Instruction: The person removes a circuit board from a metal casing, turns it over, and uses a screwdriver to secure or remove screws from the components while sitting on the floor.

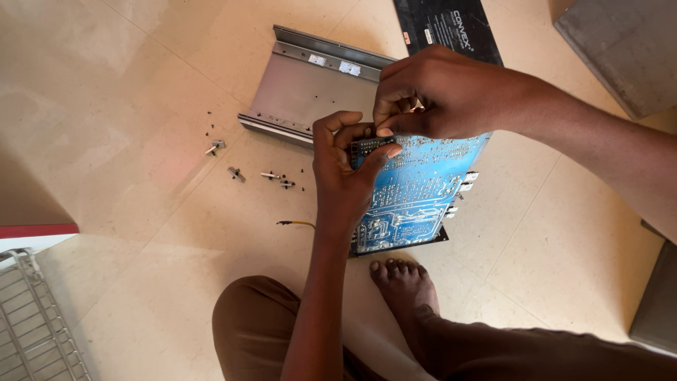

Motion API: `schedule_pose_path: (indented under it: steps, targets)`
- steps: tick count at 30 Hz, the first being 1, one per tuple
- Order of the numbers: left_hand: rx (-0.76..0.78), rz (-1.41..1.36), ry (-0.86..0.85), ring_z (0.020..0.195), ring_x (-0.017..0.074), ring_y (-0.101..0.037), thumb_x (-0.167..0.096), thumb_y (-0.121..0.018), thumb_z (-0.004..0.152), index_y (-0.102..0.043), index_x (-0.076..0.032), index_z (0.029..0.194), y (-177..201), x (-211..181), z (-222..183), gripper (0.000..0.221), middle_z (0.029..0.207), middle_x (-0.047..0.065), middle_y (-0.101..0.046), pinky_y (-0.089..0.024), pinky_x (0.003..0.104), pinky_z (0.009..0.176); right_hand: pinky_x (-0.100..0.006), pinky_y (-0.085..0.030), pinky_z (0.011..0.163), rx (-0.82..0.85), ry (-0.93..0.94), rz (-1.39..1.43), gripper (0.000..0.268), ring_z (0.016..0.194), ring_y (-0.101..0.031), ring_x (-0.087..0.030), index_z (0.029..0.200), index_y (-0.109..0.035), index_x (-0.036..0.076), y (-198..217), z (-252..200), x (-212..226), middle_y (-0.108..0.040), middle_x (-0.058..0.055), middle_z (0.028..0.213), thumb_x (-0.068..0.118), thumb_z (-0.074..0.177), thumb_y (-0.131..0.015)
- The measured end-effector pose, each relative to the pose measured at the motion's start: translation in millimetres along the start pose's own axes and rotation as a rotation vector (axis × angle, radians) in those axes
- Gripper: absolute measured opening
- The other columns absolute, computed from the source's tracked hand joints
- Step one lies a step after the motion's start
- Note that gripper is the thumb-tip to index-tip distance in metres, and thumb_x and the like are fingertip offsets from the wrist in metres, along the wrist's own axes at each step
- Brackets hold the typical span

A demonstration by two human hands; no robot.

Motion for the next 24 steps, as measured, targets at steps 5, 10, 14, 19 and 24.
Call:
schedule_pose_path:
  steps: [5,10,14,19,24]
  targets:
    - [0.002,0.076,-0.004,0.104,0.0193,-0.069,0.006,-0.080,0.089,-0.040,-0.004,0.134,-5.5,-16.3,-4.0,0.061,0.111,0.018,-0.067,-0.061,0.031,0.091,-0.034,-0.059,0.062,0.047,-0.086,-0.019,0.014,0.073,-0.073,-0.020,0.092,-0.076,0.003,-2.0,-2.7,-0.1,-0.073,-0.010,0.083,0.016,0.086,-0.077]
    - [0.025,0.024,0.045,0.104,0.0188,-0.070,0.008,-0.079,0.085,-0.037,-0.005,0.140,-10.9,-22.1,-30.8,0.070,0.110,0.016,-0.068,-0.061,0.031,0.090,-0.030,-0.059,0.080,0.046,0.194,0.031,0.020,0.097,-0.077,-0.022,0.109,-0.070,0.001,16.2,-18.5,43.7,-0.075,-0.014,0.105,0.003,0.090,-0.072]
    - [0.091,-0.031,0.038,0.110,0.0194,-0.071,0.010,-0.079,0.088,-0.034,-0.005,0.145,-18.5,-30.8,-52.9,0.075,0.111,0.015,-0.068,-0.062,0.034,0.098,-0.029,-0.056,0.068,0.272,0.044,-0.083,0.031,0.089,-0.072,-0.019,0.111,-0.073,0.009,19.9,-32.8,57.8,-0.072,-0.006,0.110,0.004,0.080,-0.076]
    - [0.142,-0.055,0.093,0.112,0.0193,-0.072,0.009,-0.080,0.087,-0.029,-0.005,0.151,-24.4,-37.1,-70.3,0.083,0.110,0.013,-0.070,-0.063,0.034,0.099,-0.031,-0.054,0.068,0.626,-0.270,-0.103,0.050,0.094,-0.066,-0.013,0.123,-0.072,0.024,-11.9,-46.9,47.5,-0.064,0.006,0.122,0.007,0.076,-0.077]
    - [0.138,0.017,0.059,0.109,0.0196,-0.074,0.008,-0.085,0.087,-0.028,-0.004,0.154,-24.7,-35.0,-80.1,0.089,0.106,0.014,-0.071,-0.061,0.032,0.095,-0.035,-0.051,0.071,0.799,-0.227,-0.097,0.045,0.097,-0.063,-0.012,0.121,-0.068,0.025,-29.7,-55.6,50.9,-0.060,0.006,0.109,0.008,0.079,-0.072]
Point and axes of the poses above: each hand's wrist, its own z-axis towards the middle knuckle, its own y-axis out of the back of the hand, x = y × z, the point moved 9 cm from there along z, towards the middle knuckle
